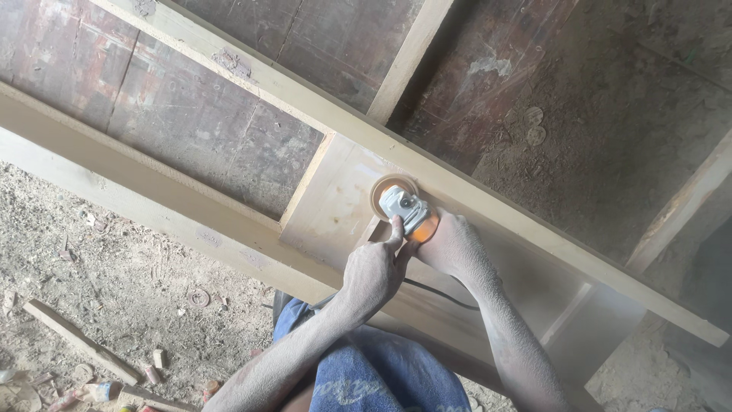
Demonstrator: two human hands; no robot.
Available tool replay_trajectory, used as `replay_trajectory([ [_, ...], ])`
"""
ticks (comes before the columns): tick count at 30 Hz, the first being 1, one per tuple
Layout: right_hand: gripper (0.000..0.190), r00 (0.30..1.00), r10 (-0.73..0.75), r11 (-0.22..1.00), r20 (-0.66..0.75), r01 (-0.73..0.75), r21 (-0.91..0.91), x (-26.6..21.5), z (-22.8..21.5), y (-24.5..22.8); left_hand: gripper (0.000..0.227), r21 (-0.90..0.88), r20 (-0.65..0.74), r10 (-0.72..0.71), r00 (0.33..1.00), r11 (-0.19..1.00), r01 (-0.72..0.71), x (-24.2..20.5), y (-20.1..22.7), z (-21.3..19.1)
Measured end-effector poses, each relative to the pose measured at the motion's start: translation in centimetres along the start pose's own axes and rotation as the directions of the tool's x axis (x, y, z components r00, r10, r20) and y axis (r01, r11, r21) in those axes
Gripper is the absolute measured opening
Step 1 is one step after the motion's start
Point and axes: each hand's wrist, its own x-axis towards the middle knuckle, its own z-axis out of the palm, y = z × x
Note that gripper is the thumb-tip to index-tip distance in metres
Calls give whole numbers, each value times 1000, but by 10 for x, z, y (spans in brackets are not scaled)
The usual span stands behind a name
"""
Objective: The person uses an orbital sander to smooth the surface of a wooden door frame. They move the sander across the flat panels and along the edges, generating wood dust. The person repositions the sander to cover different sections of the frame.
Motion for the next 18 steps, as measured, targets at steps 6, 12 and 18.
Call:
replay_trajectory([
  [6,62,999,27,998,20,-28,52,-1,-4,-5,58,42,-67,41,997,998,-38,2,-1,-2],
  [12,54,998,-42,998,47,43,-36,0,-2,-6,58,-7,-54,26,998,1000,-26,-2,-3,-2],
  [18,61,1000,21,1000,24,-21,8,2,-3,-7,59,24,20,-43,999,999,42,2,1,-6],
])
